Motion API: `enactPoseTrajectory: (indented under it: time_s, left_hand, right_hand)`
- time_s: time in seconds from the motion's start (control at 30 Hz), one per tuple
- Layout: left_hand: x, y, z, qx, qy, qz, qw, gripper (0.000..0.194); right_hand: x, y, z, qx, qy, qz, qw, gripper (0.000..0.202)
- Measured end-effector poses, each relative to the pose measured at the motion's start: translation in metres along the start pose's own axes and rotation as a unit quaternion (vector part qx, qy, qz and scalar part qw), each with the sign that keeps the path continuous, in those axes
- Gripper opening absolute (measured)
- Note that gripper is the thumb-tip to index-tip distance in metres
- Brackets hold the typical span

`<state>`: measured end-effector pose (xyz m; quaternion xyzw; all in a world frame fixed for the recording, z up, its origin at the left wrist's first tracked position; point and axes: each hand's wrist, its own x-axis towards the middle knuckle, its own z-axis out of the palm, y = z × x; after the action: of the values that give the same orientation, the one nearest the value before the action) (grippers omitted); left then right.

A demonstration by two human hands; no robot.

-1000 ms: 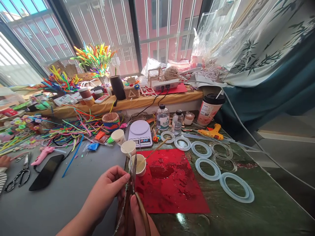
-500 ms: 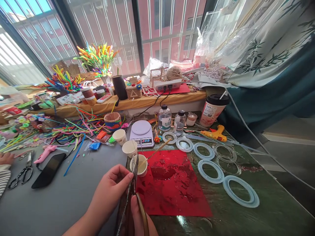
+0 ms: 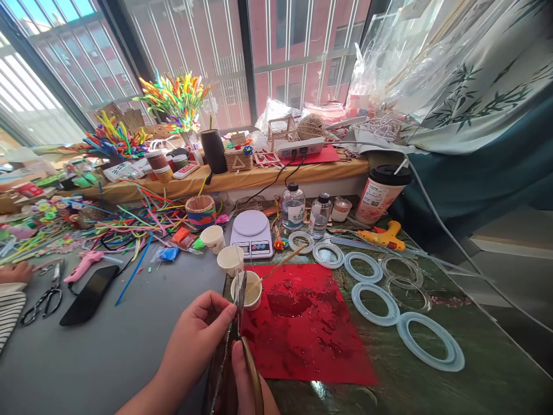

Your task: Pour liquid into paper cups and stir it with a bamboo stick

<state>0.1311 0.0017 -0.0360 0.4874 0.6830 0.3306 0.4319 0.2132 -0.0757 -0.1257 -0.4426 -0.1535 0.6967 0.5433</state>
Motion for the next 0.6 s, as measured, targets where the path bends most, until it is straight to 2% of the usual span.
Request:
enactPoseTrajectory:
  time_s: [0.1,0.23,0.47,0.6]
  left_hand:
    - [0.001,-0.001,0.0,0.001,0.005,-0.004,1.0,0.064]
    - [0.002,-0.003,0.0,0.005,0.005,-0.004,1.0,0.061]
    - [0.002,-0.006,0.0,-0.028,-0.001,-0.012,1.0,0.063]
    - [0.004,-0.008,-0.002,-0.044,-0.023,-0.035,0.998,0.067]
  right_hand:
    - [-0.001,0.002,0.005,-0.029,0.047,0.005,0.998,0.081]
    - [-0.002,0.004,0.009,-0.029,0.057,0.017,0.998,0.083]
    - [-0.002,-0.015,0.006,-0.007,0.02,0.007,1.0,0.087]
    - [-0.004,-0.024,0.007,-0.021,-0.022,0.051,0.998,0.095]
